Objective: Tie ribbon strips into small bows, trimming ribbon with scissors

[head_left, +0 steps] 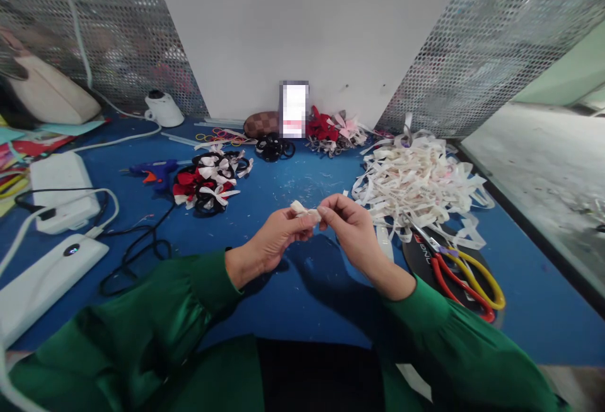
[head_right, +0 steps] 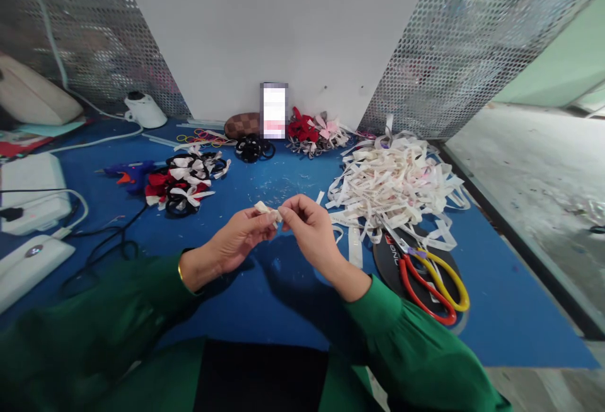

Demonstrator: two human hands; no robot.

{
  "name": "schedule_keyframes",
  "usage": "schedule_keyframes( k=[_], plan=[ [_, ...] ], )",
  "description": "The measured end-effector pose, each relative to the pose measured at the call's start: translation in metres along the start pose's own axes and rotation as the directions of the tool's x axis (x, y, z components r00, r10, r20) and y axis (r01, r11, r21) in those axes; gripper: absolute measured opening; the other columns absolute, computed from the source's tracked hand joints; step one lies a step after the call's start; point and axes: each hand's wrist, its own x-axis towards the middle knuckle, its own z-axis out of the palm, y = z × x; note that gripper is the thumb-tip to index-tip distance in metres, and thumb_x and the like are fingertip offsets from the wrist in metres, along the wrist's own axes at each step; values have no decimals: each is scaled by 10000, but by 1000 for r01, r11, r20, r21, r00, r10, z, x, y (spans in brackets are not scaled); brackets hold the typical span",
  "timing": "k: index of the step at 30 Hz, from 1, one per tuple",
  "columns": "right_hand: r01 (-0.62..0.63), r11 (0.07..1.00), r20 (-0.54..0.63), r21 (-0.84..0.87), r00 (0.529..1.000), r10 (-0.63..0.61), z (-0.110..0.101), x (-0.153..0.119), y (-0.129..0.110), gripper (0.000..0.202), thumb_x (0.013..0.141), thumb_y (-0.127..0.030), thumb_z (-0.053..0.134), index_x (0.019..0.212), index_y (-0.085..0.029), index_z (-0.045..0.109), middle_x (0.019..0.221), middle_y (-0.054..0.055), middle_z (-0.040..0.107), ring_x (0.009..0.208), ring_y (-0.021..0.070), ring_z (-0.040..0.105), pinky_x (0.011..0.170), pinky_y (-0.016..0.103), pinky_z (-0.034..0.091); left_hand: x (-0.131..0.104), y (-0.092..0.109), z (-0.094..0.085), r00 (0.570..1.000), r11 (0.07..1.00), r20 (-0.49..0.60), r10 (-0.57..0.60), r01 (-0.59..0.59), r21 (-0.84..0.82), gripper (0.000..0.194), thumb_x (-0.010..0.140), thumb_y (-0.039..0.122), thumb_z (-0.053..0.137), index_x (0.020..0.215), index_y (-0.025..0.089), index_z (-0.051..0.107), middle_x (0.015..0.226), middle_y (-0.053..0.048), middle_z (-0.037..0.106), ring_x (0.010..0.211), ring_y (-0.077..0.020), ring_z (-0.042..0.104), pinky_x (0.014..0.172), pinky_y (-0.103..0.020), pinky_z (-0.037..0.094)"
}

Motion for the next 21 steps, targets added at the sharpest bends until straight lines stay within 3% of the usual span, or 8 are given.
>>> schedule_keyframes(
  k=[13, 21],
  plan=[
    [89, 984, -6, -152, 996, -91, -2, 1, 2, 151, 913, -244, 566, 766, -215, 553, 680, -37, 519, 628, 124, 505, 603, 273, 410, -1, -2, 1, 997, 997, 26, -69, 67, 45, 271, 569, 253, 905, 743, 145, 727, 704, 6, 627, 659, -110, 516, 654, -272, 393],
    [-32, 998, 23, -52, 999, 33, 2, 1, 4, 171, 884, -361, 629, 823, -201, 625, 695, -11, 602, 647, 141, 562, 632, 291, 457, 2, -7, -2, 996, 992, -55, 74, -67, 106, 232, 595, 279, 884, 707, 150, 727, 691, -9, 661, 685, -127, 542, 687, -279, 390]
  ],
)
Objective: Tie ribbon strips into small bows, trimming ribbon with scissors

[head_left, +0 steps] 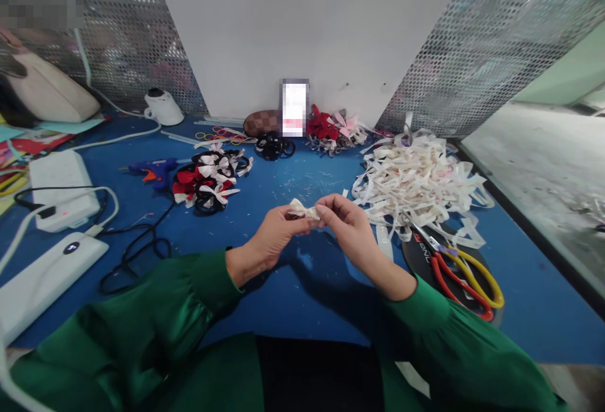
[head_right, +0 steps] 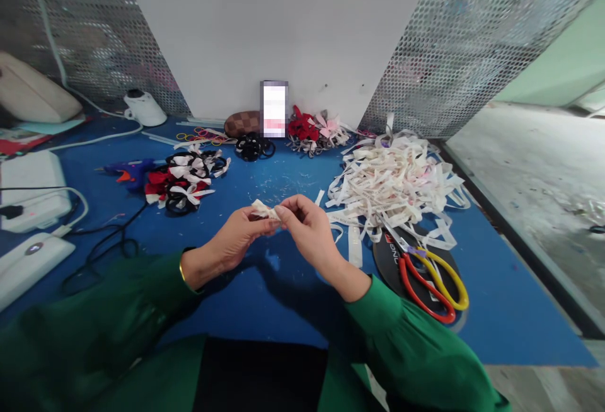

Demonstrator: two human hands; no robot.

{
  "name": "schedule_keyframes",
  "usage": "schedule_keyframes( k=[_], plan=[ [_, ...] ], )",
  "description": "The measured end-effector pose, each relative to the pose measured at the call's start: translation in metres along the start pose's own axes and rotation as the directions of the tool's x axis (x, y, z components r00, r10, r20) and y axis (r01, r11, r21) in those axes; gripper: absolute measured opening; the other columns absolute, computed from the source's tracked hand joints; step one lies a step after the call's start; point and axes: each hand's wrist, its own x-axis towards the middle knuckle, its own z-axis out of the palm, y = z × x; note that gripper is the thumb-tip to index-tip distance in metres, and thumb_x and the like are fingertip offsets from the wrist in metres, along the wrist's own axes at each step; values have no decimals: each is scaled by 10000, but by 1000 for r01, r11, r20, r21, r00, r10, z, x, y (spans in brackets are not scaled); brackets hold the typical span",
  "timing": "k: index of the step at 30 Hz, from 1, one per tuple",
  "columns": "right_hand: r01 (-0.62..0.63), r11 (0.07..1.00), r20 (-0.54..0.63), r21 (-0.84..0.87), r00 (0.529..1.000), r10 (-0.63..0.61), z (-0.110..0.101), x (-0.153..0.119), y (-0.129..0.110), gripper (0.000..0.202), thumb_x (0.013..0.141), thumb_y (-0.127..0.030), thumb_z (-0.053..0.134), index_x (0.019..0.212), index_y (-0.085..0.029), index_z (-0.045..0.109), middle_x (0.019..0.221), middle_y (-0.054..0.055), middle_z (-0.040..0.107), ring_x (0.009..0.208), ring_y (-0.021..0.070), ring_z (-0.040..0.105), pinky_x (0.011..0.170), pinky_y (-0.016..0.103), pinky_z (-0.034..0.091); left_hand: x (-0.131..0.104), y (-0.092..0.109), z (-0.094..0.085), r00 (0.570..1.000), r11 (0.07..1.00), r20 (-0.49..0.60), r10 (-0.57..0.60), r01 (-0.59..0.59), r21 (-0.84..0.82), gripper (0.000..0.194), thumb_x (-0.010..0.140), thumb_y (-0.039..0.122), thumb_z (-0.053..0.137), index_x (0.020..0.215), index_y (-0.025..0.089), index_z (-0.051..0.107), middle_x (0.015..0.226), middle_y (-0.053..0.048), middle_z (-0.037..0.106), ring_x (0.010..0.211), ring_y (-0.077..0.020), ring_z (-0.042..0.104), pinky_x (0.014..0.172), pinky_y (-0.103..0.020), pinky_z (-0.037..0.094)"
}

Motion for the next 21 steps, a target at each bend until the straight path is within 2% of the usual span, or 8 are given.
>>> schedule_keyframes(
  k=[3, 6, 10, 13, 16, 18, 21],
  plan=[
    [-35, 999, -1, 16, 999, 35, 2, 0, 0, 196, 863, -372, 647, 768, -204, 616, 654, -17, 596, 625, 143, 565, 620, 291, 462, 0, -1, 1, 999, 999, -12, 37, -37, 40, 209, 617, 289, 863, 707, 156, 729, 706, -17, 685, 695, -138, 562, 712, -286, 404],
    [9, 1000, -52, -28, 999, -10, 1, 0, 0, 187, 861, -339, 638, 733, -209, 598, 650, -23, 568, 619, 138, 531, 596, 281, 429, -1, 0, 2, 999, 995, 7, 51, -51, 82, 223, 611, 292, 866, 728, 159, 731, 743, -18, 703, 722, -145, 584, 763, -296, 428],
    [105, 965, -68, -242, 990, -125, -2, 0, 1, 173, 916, -285, 569, 755, -222, 566, 673, -20, 554, 634, 146, 510, 612, 290, 399, -3, 4, 3, 992, 985, -3, 128, -127, 114, 256, 637, 326, 865, 803, 177, 740, 812, -13, 717, 777, -151, 604, 802, -294, 447],
    [193, 889, -13, -416, 976, -218, -4, -1, 1, 164, 947, -252, 529, 786, -230, 547, 721, -1, 575, 676, 164, 527, 647, 302, 393, -2, 6, 2, 977, 966, -47, 206, -195, 171, 250, 691, 384, 835, 784, 177, 731, 763, -5, 692, 732, -142, 576, 726, -273, 432],
    [269, 823, 38, -501, 957, -289, -5, -2, 2, 156, 957, -224, 504, 804, -234, 530, 791, 22, 599, 736, 177, 548, 678, 304, 393, -1, 5, 1, 979, 961, -42, 198, -185, 204, 246, 706, 382, 824, 780, 163, 740, 722, -1, 669, 693, -131, 538, 692, -266, 406],
    [258, 828, 27, -497, 959, -282, -4, -1, 3, 150, 956, -219, 502, 808, -233, 524, 791, 18, 596, 729, 173, 541, 671, 300, 387, 0, 3, 0, 987, 969, -10, 157, -152, 195, 240, 719, 379, 814, 786, 158, 748, 717, -3, 667, 688, -128, 530, 696, -267, 401],
    [168, 901, -7, -401, 982, -187, -2, -1, 4, 155, 959, -254, 509, 810, -229, 541, 736, -6, 572, 672, 157, 511, 630, 291, 373, 0, 1, 1, 990, 976, -26, 140, -134, 172, 215, 709, 357, 815, 769, 161, 747, 720, -8, 679, 688, -131, 541, 693, -270, 406]
  ],
)
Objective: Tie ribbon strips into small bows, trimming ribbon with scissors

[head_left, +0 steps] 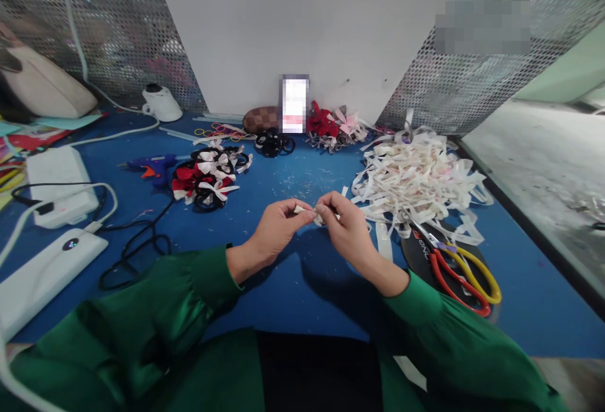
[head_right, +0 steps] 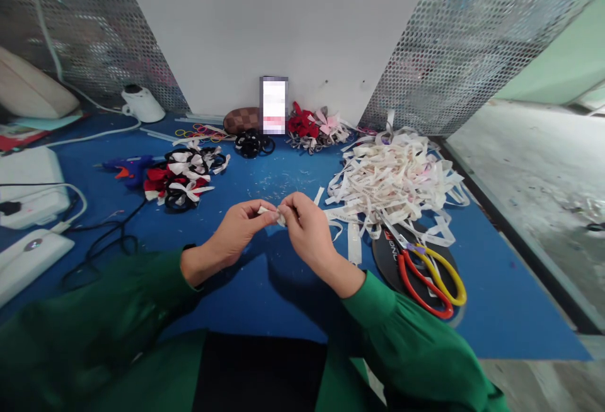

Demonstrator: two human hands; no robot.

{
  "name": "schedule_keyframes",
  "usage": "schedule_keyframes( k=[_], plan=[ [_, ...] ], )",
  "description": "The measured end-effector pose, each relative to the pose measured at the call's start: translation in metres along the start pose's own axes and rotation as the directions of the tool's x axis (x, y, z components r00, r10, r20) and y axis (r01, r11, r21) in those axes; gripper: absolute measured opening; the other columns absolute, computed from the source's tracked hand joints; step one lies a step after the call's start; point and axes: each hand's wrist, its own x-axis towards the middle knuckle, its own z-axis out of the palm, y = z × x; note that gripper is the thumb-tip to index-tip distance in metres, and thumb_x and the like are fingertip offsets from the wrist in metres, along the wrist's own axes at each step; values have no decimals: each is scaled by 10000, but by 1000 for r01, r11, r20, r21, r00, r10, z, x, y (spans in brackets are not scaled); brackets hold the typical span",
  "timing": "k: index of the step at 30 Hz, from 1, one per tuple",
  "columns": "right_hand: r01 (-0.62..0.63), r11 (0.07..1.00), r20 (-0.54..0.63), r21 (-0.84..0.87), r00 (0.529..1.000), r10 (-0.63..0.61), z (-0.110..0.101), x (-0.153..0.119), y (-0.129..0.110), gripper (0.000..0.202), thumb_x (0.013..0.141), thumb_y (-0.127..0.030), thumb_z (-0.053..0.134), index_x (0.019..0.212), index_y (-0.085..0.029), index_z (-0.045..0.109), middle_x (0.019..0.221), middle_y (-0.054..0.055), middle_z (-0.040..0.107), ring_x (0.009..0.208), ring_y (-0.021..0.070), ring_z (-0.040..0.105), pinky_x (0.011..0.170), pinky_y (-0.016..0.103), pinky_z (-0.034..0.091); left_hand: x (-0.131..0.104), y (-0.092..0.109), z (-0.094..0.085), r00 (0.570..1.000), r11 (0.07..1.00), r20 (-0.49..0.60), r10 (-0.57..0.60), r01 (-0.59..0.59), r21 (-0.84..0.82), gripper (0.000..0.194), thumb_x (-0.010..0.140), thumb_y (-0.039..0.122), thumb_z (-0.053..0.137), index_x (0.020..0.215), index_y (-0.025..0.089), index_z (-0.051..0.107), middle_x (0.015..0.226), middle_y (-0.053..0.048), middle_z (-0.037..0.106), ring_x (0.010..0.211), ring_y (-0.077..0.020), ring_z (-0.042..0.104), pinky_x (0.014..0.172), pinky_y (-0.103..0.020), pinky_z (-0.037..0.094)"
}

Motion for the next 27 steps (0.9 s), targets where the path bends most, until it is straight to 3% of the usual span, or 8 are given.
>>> schedule_keyframes(
  k=[4, 8, 13, 22, 27],
  plan=[
    [-127, 972, 59, 196, 991, 118, 4, -1, -2, 153, 924, -339, 585, 834, -215, 599, 725, -13, 587, 659, 146, 527, 617, 281, 403, -1, -1, 1, 995, 999, -89, 42, -41, 4, 178, 699, 331, 812, 735, 170, 742, 738, -20, 707, 699, -144, 570, 698, -279, 425],
    [-178, 939, 42, 293, 984, 173, 6, -1, -3, 163, 863, -342, 660, 779, -209, 616, 675, -16, 604, 631, 143, 543, 604, 278, 426, -2, -2, 1, 988, 996, -139, 65, -54, 76, 152, 698, 309, 801, 730, 172, 745, 687, -9, 683, 650, -135, 545, 650, -274, 406],
    [-175, 903, 28, 393, 984, 179, 4, 0, 0, 144, 864, -291, 647, 750, -208, 613, 646, -28, 586, 615, 136, 546, 617, 279, 436, -3, -2, 2, 997, 999, -63, 39, -39, -5, 148, 714, 306, 790, 738, 167, 746, 728, -24, 709, 702, -143, 580, 716, -281, 441],
    [-101, 967, -19, 236, 994, 109, 1, -1, -2, 110, 882, -300, 641, 818, -211, 644, 695, -21, 581, 636, 137, 501, 601, 274, 397, -2, 0, 3, 993, 999, -119, 16, -21, -40, 175, 674, 308, 834, 714, 165, 742, 755, -21, 712, 740, -149, 593, 763, -290, 452],
    [-80, 979, -64, 187, 994, 93, 0, 0, -2, 142, 885, -270, 622, 755, -213, 634, 671, -21, 586, 624, 139, 489, 596, 276, 383, -3, 0, 4, 996, 998, -86, 33, -37, -53, 190, 666, 311, 843, 753, 168, 754, 790, -27, 729, 765, -158, 616, 791, -300, 467]
  ],
)
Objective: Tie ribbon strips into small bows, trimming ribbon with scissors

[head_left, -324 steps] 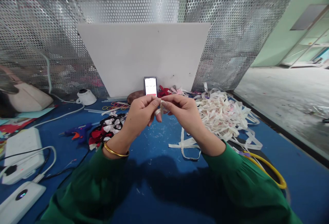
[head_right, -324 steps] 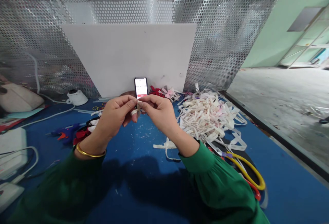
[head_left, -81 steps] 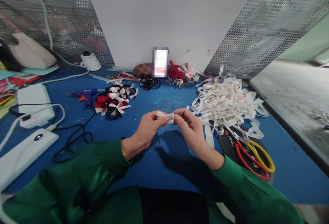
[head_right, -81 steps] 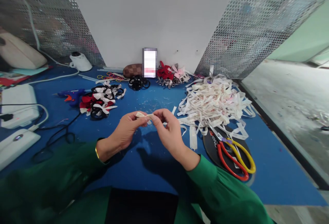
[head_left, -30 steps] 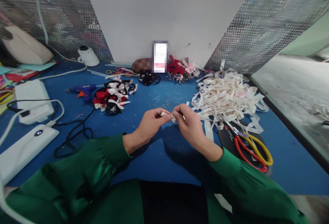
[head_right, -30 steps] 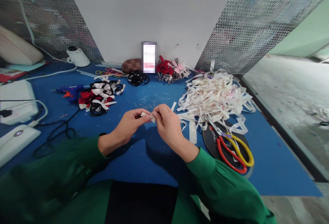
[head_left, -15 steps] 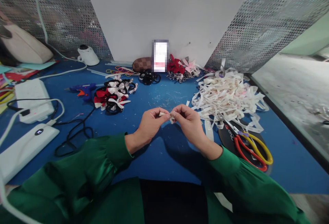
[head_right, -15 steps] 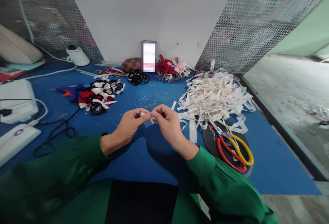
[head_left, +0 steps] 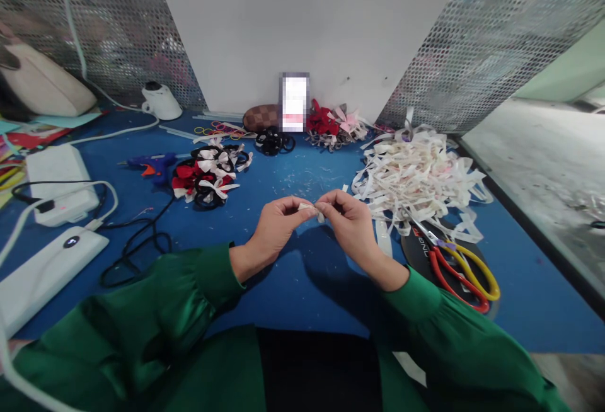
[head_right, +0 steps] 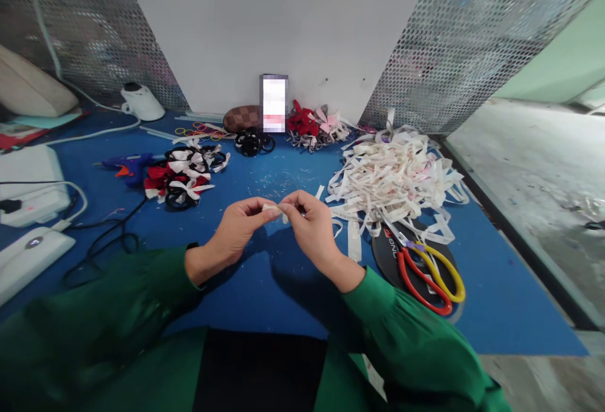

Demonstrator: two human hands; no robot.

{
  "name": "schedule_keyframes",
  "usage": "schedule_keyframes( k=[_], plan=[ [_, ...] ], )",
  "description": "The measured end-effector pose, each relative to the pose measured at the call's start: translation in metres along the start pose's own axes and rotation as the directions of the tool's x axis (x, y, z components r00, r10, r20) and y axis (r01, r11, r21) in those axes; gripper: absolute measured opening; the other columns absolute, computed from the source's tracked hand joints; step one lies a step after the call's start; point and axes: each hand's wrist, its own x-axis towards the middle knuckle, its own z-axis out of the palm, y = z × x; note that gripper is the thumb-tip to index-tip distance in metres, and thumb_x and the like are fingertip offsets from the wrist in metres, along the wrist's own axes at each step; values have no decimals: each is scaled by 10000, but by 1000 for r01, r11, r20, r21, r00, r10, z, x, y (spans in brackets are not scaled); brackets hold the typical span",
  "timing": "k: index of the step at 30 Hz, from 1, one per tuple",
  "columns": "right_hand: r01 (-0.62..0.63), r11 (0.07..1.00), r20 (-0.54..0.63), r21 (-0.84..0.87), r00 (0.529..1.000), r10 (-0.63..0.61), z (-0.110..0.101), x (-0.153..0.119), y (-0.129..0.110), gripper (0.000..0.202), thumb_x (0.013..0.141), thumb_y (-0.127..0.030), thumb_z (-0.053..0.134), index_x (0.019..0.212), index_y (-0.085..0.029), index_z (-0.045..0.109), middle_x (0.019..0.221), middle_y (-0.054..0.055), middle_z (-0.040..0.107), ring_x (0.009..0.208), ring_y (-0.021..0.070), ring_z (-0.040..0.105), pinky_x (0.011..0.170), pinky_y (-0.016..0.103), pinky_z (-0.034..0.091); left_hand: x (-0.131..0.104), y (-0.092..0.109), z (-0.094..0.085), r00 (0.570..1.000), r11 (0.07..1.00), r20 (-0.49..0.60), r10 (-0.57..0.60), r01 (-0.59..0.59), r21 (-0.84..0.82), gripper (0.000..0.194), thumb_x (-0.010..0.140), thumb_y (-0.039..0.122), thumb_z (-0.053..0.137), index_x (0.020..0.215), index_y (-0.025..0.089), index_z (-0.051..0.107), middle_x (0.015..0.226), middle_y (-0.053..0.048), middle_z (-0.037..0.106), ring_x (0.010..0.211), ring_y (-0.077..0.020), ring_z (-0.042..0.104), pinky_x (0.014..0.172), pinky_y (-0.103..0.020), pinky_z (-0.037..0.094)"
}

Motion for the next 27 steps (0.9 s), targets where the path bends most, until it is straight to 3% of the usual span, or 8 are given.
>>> schedule_keyframes(
  k=[6, 13, 18, 27],
  plan=[
    [51, 998, -81, -27, 995, -53, -1, 1, -2, 138, 895, -232, 611, 758, -220, 619, 664, -25, 570, 618, 142, 493, 603, 282, 394, 3, -1, -3, 994, 999, -95, 46, -45, 9, 199, 740, 379, 794, 777, 185, 774, 752, -22, 722, 750, -159, 612, 784, -299, 465],
    [198, 976, -6, -86, 980, -199, 0, 0, -1, 71, 902, -207, 641, 875, -238, 699, 888, 34, 666, 855, 190, 606, 795, 333, 475, 3, -3, -5, 993, 995, -82, 81, -75, 69, 160, 771, 350, 783, 744, 192, 785, 730, -18, 725, 740, -157, 611, 768, -292, 470],
    [107, 991, 27, -82, 994, -105, 1, 1, 2, 97, 876, -241, 690, 785, -214, 668, 808, 15, 629, 697, 149, 549, 664, 297, 448, 3, -3, -5, 993, 988, -71, 96, -87, 127, 166, 781, 351, 777, 744, 189, 793, 746, -27, 742, 751, -167, 626, 761, -292, 477],
    [20, 1000, 15, -8, 1000, -20, 1, 1, 2, 110, 864, -256, 676, 772, -195, 674, 764, 3, 622, 664, 131, 536, 622, 277, 417, 4, -7, -6, 994, 990, -51, 93, -87, 110, 185, 799, 361, 748, 785, 184, 800, 776, -28, 763, 758, -163, 653, 772, -284, 496]
  ],
)
